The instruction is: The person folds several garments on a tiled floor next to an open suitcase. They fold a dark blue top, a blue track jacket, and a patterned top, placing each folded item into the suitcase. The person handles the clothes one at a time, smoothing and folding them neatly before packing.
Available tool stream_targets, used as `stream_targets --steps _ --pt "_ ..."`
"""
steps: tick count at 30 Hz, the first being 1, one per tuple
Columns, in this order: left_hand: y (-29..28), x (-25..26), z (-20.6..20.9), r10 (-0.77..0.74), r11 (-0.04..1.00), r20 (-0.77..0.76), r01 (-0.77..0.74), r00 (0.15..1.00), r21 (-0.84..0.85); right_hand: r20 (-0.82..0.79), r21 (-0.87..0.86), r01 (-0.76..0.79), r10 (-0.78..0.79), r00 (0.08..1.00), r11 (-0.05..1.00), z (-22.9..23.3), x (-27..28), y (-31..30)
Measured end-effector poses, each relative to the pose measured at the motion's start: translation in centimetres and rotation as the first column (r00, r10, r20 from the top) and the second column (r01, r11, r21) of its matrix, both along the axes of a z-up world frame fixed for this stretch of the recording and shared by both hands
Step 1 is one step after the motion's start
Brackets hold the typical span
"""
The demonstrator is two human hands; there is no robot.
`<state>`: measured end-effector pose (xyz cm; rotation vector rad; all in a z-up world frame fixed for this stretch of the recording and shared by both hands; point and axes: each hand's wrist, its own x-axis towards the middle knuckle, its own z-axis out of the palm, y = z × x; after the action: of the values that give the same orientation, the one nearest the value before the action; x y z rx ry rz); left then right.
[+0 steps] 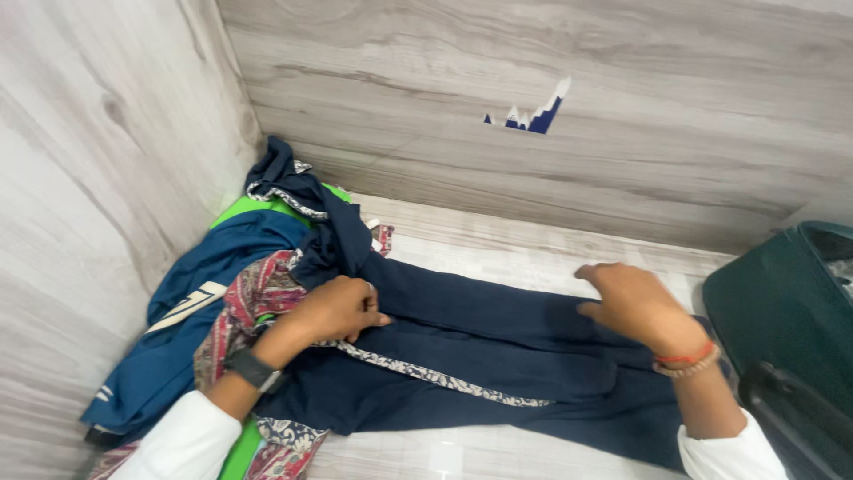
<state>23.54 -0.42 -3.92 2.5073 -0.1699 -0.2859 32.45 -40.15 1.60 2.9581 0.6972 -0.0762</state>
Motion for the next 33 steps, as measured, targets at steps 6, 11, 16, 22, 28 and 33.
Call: stream_targets --steps 6,11,16,22,28,33 --pt "0.5 1.5 -3.4 0.083 0.996 0.034 -0.083 0.996 -0.021 0.141 0.514 -0.515 0.524 0.840 0.686 0.1 1.1 16.7" --pt "0.6 1.6 -4.2 0.095 0.995 0.073 -0.097 0.993 0.025 0.129 0.691 -0.368 0.395 0.910 0.622 -0.8 5.7 30.4" --pt "0.4 2.1 -4.9 0.061 0.998 0.215 -0.064 0.975 0.004 0.272 0.544 -0.494 0.415 0.868 0.678 -4.1 9.1 37.6" --pt "1.1 2.1 -4.6 0.053 0.997 0.060 -0.050 0.997 -0.060 0.291 0.814 -0.427 0.360 0.886 0.394 -3.6 10.6 38.9" --pt "1.8 2.1 -2.7 -0.124 0.985 -0.179 0.100 0.976 -0.141 -0.118 0.986 0.168 0.730 0.673 0.004 2.5 3.4 33.6" --pt "8.3 1.9 1.4 -0.381 0.883 -0.267 0.262 0.885 -0.389 -0.154 0.981 0.162 0.927 0.341 0.103 5.8 -7.2 27.0"
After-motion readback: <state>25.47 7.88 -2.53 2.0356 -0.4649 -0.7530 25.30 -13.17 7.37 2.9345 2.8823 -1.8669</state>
